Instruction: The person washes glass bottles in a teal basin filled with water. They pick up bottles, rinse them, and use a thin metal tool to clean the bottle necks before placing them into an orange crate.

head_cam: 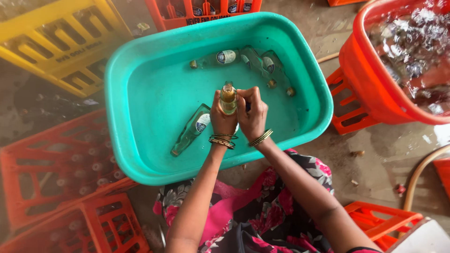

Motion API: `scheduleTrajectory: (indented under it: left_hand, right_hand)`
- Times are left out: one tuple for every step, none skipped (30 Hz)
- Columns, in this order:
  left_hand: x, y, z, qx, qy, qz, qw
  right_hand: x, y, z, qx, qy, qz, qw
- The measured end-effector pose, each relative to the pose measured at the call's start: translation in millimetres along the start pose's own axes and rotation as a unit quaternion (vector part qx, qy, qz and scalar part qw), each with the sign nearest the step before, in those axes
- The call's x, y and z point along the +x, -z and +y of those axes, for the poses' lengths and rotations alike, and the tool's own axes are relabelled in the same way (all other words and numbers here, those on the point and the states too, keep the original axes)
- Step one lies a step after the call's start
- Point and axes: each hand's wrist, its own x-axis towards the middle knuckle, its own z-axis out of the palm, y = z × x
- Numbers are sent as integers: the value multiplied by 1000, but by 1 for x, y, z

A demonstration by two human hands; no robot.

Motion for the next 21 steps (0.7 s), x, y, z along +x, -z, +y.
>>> scheduleTrajectory:
  left_hand:
    - [-6,-5,1,69,-46,-1,997]
    - [-14,-10,3,139,-92,-3,986]
    - [-20,-16,5,210,-137,-5,968]
    - [-24,-21,6,171,-110,-1,979]
    - [-30,-26,7,129,-83,2,988]
    - [-27,-28,6,90,-66,2,994]
    - [-20,-28,4,99,-95,21,990]
    - [-17,-25,3,113,-118,37,986]
    - [-12,-18,2,129,-125,49,982]
    - [-9,-11,1,125,-91,36,987]
    - [-4,-2,1,116,-60,29,991]
    - [7,5,0,103,-40,26,993]
    - [16,11,1,124,-58,30,990]
    - [21,19,3,145,-70,33,986]
    - [25,24,5,166,-81,36,982]
    - [29,28,8,171,-90,37,980]
    - [32,30,10,176,-102,35,979]
    - [33,31,13,179,-112,33,977]
    - [33,31,15,180,-109,25,977]
    - [31,31,18,182,-105,15,978]
    - [29,30,19,185,-101,5,978]
  right_hand:
    - [5,-3,-3,-5,-11,37,999]
    - [13,-5,-3,-7,-22,75,997]
    - [22,-7,-2,139,-89,106,981]
    - [35,-7,3,279,-156,130,938]
    - [47,-5,10,409,-222,150,872]
    - [48,-7,13,420,-248,119,865]
    - [51,-8,18,438,-269,95,853]
    - [51,-8,22,454,-296,72,837]
    - [47,-9,24,452,-320,42,832]
    - [43,-8,26,446,-348,8,825]
    - [37,-7,26,438,-370,-30,819]
    - [32,-6,26,445,-382,-67,807]
    - [29,-4,25,453,-391,-105,795]
    - [26,-2,22,458,-403,-144,780]
    - [24,1,19,404,-343,-174,830]
    - [24,3,15,347,-277,-201,873]
    - [25,5,12,287,-207,-224,908]
    - [28,7,9,274,-206,-221,913]
    - [30,8,6,259,-207,-217,918]
    - [32,10,3,244,-210,-212,923]
    - [34,11,1,256,-215,-203,921]
